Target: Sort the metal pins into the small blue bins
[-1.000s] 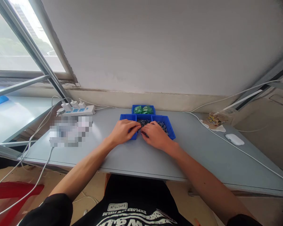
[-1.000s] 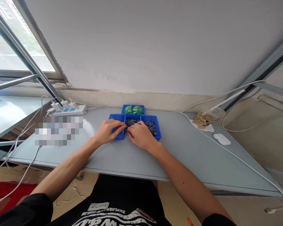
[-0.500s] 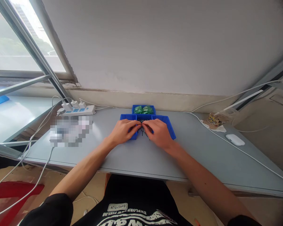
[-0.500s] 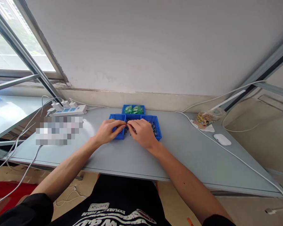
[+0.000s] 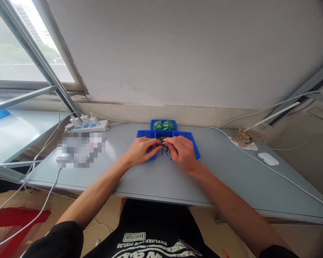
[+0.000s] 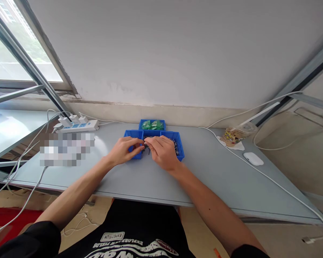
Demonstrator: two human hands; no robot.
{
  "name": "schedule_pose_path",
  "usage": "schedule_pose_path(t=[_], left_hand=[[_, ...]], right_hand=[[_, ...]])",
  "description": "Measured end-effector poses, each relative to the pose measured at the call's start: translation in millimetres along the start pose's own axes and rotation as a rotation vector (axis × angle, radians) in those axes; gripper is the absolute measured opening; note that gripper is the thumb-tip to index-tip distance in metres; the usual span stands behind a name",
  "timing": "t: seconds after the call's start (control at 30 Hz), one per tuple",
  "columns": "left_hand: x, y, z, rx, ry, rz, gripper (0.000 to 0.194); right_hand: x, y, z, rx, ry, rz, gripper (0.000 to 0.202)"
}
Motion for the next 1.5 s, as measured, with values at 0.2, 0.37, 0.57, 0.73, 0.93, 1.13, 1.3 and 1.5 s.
schedule_pose_path(t=[0.2, 0.37, 0.57, 0.73, 0.93, 1.13, 1.3, 1.5], left_hand=[[0, -1.1, 1, 0.005, -0.025, -0.01, 0.02], [1, -3.8, 1, -0.01, -0.043, -0.012, 0.025], [0, -5.2, 2, -0.007, -0.028, -0.027, 0.026], [0, -6.0, 1, -0.015, -0.03, -0.021, 0.028], [0, -5.9, 1, -0.007, -0.025, -0.024, 0.029], [0, -6.2, 0, 0.0, -0.012, -0.028, 0.031], [0, -6.3, 0, 0.004, 0.011, -0.044, 0.031], [-1, -5.9, -1, -0.015, 0.044, -0.039, 0.03]], right_hand=[[-1, 0, -5, -0.045, 0.124, 0.073, 0.018], [-3, 2, -10, -0.028, 0.23, 0.126, 0.025], [-4, 4, -14, -0.015, 0.25, 0.148, 0.029], [-5, 5, -14, -0.004, 0.235, 0.142, 0.031], [-5, 8, -14, 0.0, 0.244, 0.181, 0.039], [-5, 9, -13, 0.016, 0.238, 0.185, 0.039], [-7, 11, -14, 0.008, 0.249, 0.229, 0.043], [-7, 12, -13, -0.015, 0.232, 0.237, 0.047]])
Point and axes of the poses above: each hand's wrist, its own x-axis towards the middle knuckle, its own y-axis out of the palm, z = x × y, the point moved 6 cm from there along x, towards the middle knuckle, and after that the axes turned 15 degrees about -y, right-handed, at the moved point
